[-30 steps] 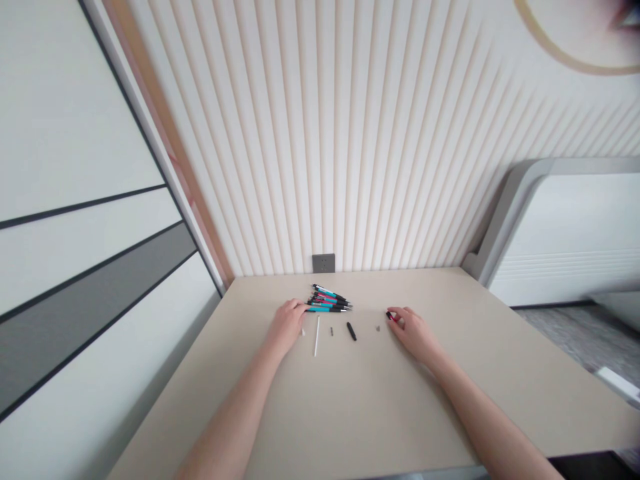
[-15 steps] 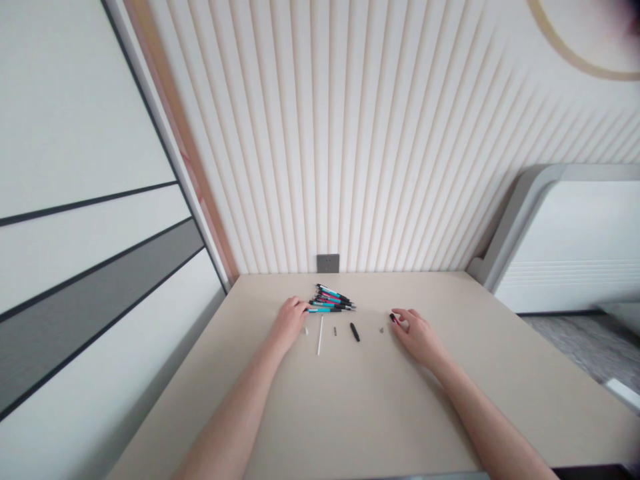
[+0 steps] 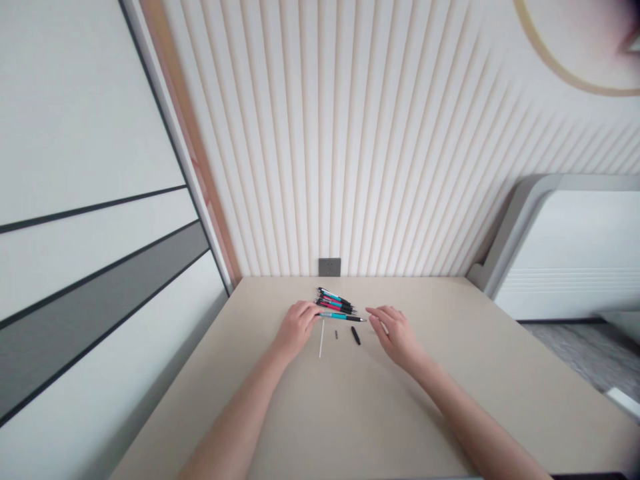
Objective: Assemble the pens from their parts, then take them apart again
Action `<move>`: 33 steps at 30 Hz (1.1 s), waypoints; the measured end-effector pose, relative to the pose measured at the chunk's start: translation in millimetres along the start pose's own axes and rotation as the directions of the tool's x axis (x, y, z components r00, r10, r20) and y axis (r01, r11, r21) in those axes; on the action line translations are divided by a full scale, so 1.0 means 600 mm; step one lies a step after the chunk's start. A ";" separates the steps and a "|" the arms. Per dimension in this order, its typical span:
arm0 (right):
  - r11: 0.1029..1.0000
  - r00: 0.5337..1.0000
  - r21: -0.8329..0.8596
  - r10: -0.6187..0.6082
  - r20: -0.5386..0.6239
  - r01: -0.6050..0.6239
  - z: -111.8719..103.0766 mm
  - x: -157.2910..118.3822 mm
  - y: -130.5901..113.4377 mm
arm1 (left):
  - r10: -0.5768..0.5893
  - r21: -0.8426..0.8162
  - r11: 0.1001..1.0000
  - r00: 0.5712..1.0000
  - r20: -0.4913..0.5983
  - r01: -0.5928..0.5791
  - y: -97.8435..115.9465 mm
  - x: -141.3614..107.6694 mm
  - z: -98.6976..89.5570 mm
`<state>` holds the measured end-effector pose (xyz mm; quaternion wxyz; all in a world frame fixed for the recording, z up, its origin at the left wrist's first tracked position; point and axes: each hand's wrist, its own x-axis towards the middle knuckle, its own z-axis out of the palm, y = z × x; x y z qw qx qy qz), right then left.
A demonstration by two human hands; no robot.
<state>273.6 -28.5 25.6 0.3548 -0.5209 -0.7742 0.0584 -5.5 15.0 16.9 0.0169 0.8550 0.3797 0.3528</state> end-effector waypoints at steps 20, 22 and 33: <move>0.928 0.988 0.345 0.156 -0.016 -0.141 0.047 -0.011 -0.034 | -0.084 -0.090 0.992 0.992 0.095 0.092 0.007 -0.009 -0.006; 0.908 0.983 0.390 0.181 -0.030 -0.155 0.047 -0.008 -0.036 | -0.114 -0.090 0.989 0.991 0.077 0.120 0.004 -0.009 -0.005; 0.850 0.959 0.469 0.282 -0.020 -0.240 0.050 -0.005 -0.027 | -0.141 -0.058 0.988 0.988 0.063 0.144 -0.009 -0.011 0.000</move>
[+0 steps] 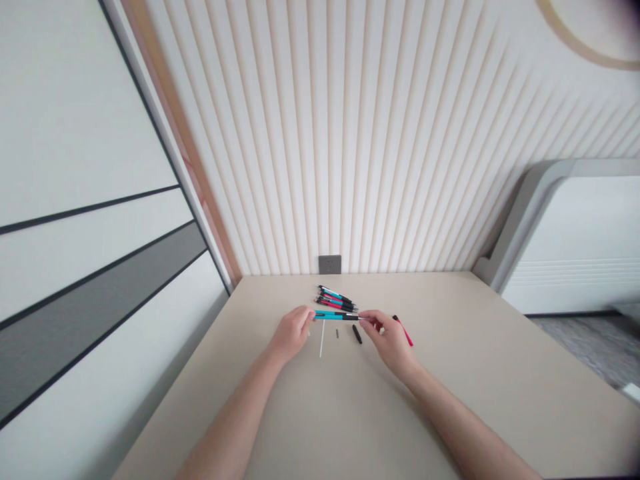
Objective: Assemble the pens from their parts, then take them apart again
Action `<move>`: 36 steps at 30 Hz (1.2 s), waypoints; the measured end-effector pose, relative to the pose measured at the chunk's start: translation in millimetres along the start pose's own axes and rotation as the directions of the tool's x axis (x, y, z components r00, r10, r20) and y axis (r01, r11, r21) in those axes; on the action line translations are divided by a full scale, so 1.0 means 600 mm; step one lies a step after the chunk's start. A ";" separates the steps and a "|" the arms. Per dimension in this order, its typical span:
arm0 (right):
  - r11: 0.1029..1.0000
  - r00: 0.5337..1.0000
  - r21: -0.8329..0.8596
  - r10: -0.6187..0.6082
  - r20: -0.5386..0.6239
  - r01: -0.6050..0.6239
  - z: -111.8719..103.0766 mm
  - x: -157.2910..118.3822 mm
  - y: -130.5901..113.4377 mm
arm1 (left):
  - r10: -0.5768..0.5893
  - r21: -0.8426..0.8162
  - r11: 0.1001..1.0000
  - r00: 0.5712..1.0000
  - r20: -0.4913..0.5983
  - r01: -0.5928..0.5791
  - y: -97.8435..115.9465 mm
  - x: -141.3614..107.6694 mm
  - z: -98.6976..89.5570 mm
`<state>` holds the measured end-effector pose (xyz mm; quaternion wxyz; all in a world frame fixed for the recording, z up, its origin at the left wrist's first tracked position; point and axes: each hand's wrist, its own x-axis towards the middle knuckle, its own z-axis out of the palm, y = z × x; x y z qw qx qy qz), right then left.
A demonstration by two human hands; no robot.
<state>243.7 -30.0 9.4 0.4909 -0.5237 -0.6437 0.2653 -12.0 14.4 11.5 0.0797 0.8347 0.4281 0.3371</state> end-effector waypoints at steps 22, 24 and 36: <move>0.990 0.986 -0.015 -0.142 -0.092 0.141 -0.004 0.000 -0.013 | -0.017 -0.024 1.000 1.000 -0.003 0.017 0.004 0.002 -0.002; 0.989 0.988 -0.058 -0.140 -0.071 0.136 -0.008 0.001 -0.013 | -0.021 -0.016 1.000 1.000 -0.016 0.021 0.001 0.003 -0.002; 0.884 0.994 -0.466 0.068 0.088 -0.019 -0.135 0.043 0.063 | -0.008 0.075 0.997 1.000 -0.010 0.009 -0.011 0.001 0.001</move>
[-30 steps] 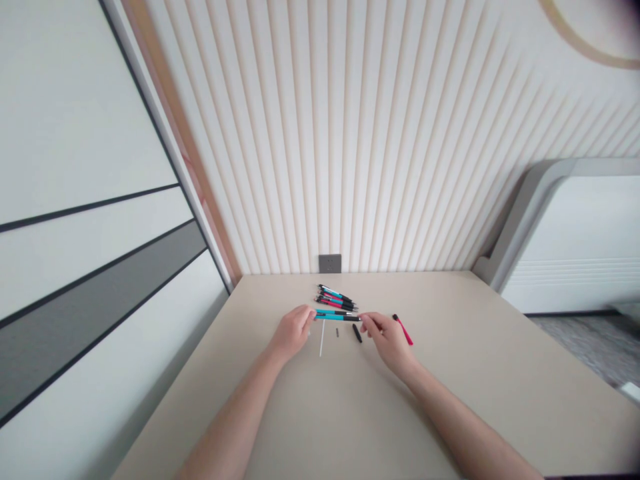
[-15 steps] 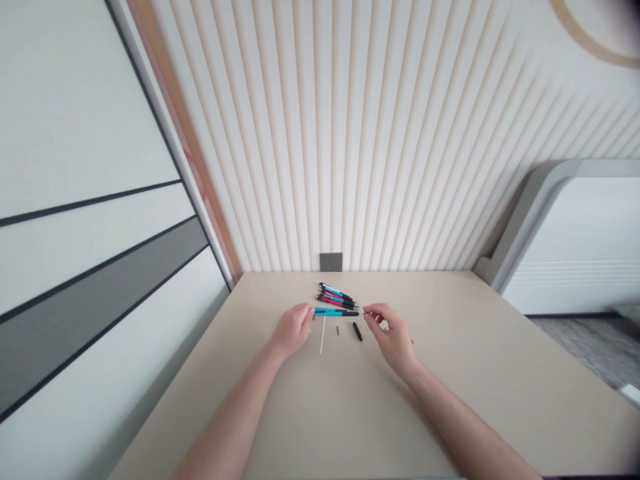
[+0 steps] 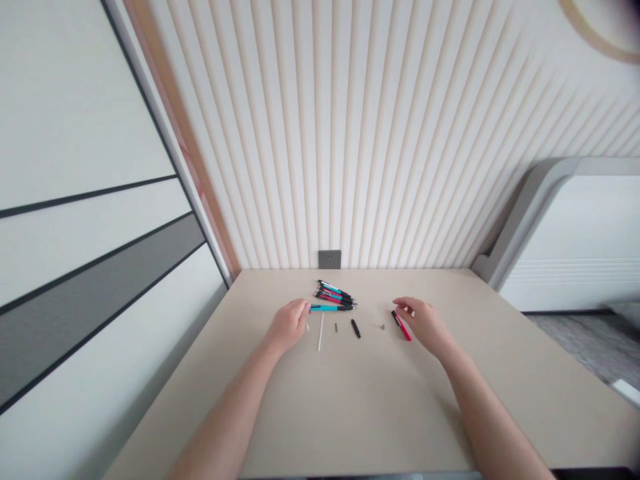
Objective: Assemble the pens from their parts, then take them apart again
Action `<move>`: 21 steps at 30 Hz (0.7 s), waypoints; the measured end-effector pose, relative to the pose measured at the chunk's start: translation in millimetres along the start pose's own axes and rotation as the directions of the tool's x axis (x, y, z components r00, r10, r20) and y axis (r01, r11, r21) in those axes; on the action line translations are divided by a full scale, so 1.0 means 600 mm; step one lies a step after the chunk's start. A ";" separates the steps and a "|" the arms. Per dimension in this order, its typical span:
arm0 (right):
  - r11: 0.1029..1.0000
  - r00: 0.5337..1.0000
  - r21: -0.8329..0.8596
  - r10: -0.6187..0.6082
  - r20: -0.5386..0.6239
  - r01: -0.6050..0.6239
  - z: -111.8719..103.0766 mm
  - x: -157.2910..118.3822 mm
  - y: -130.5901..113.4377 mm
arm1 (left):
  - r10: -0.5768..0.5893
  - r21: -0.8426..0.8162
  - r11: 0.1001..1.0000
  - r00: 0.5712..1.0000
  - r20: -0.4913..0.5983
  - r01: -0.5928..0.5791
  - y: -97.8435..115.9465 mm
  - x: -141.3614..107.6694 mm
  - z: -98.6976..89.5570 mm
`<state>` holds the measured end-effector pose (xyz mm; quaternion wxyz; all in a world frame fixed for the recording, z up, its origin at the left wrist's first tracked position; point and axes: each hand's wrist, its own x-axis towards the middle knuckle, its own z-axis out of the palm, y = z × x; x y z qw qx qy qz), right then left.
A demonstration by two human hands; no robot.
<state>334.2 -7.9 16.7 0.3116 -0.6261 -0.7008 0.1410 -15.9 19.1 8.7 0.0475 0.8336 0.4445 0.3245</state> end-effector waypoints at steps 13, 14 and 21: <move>0.968 0.953 -0.149 -0.161 0.257 0.204 0.040 -0.009 0.003 | 0.024 -0.002 1.000 1.000 0.001 -0.024 0.004 0.003 -0.001; 0.967 0.953 -0.149 -0.163 0.254 0.205 0.040 -0.009 0.004 | 0.026 0.000 1.000 1.000 -0.001 -0.026 0.004 0.003 -0.001; 0.975 0.958 -0.131 -0.141 0.250 0.178 0.027 -0.007 0.001 | 0.023 -0.005 1.000 1.000 0.007 -0.023 0.000 0.002 0.001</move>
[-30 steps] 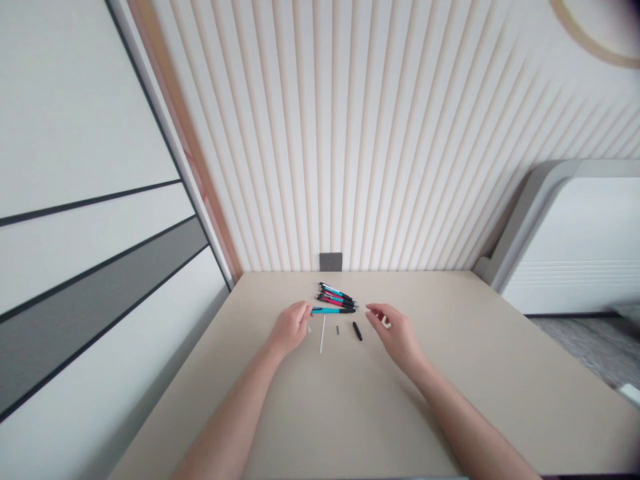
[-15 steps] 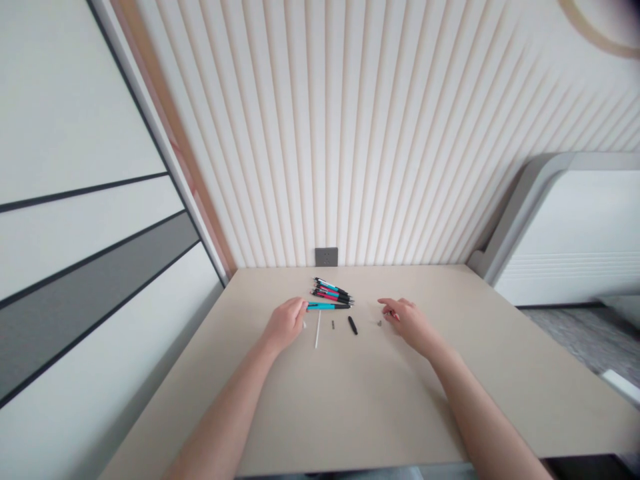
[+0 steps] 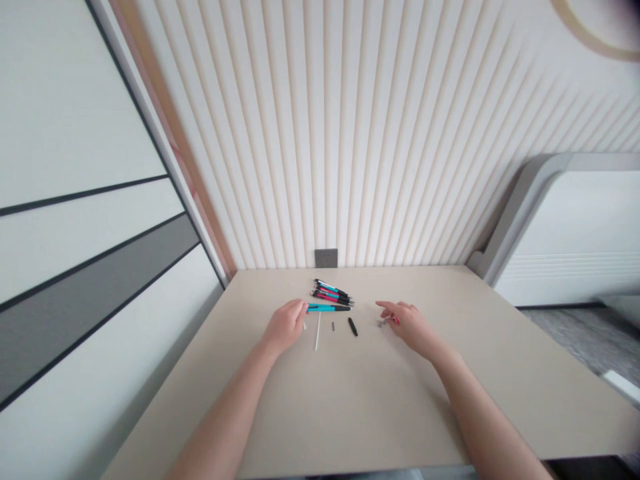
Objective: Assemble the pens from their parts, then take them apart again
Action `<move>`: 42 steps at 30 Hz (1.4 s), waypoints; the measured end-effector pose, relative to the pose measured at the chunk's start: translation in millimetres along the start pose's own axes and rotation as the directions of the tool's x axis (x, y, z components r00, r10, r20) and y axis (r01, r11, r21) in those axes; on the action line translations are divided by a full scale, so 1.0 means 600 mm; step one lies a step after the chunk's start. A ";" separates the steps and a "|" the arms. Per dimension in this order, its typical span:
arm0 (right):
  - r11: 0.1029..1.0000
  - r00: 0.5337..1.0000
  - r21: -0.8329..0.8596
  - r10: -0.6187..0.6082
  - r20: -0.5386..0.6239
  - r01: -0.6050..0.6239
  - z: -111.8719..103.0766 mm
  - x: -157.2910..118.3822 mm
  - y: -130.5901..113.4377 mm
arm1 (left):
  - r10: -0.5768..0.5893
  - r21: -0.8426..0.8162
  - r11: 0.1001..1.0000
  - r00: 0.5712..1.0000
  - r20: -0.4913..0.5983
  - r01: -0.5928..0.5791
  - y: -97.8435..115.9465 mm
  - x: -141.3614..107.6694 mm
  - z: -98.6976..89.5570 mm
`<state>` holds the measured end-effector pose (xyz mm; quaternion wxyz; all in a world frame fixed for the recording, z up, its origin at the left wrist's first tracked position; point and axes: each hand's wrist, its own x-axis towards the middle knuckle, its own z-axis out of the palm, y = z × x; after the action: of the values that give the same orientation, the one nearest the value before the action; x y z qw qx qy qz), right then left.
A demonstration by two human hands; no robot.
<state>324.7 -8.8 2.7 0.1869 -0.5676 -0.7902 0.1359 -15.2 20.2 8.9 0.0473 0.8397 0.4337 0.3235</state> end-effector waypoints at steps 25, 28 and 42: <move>0.921 0.994 0.386 -0.001 -0.107 0.043 0.040 -0.010 -0.148 | 0.127 -0.083 0.989 0.990 0.063 -0.122 0.019 -0.001 -0.007; 0.943 0.983 0.316 -0.055 -0.173 0.108 0.046 -0.011 -0.141 | 0.109 -0.085 0.991 0.988 0.108 -0.100 0.016 -0.002 -0.005; 0.924 0.992 0.381 0.027 -0.123 0.022 0.064 -0.010 -0.147 | 0.089 -0.061 0.995 0.984 0.155 -0.081 0.014 -0.005 -0.004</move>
<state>234.5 -42.9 5.3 0.3430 -0.5288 -0.7346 0.2512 -12.1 12.4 12.6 0.0906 0.8787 0.3833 0.2695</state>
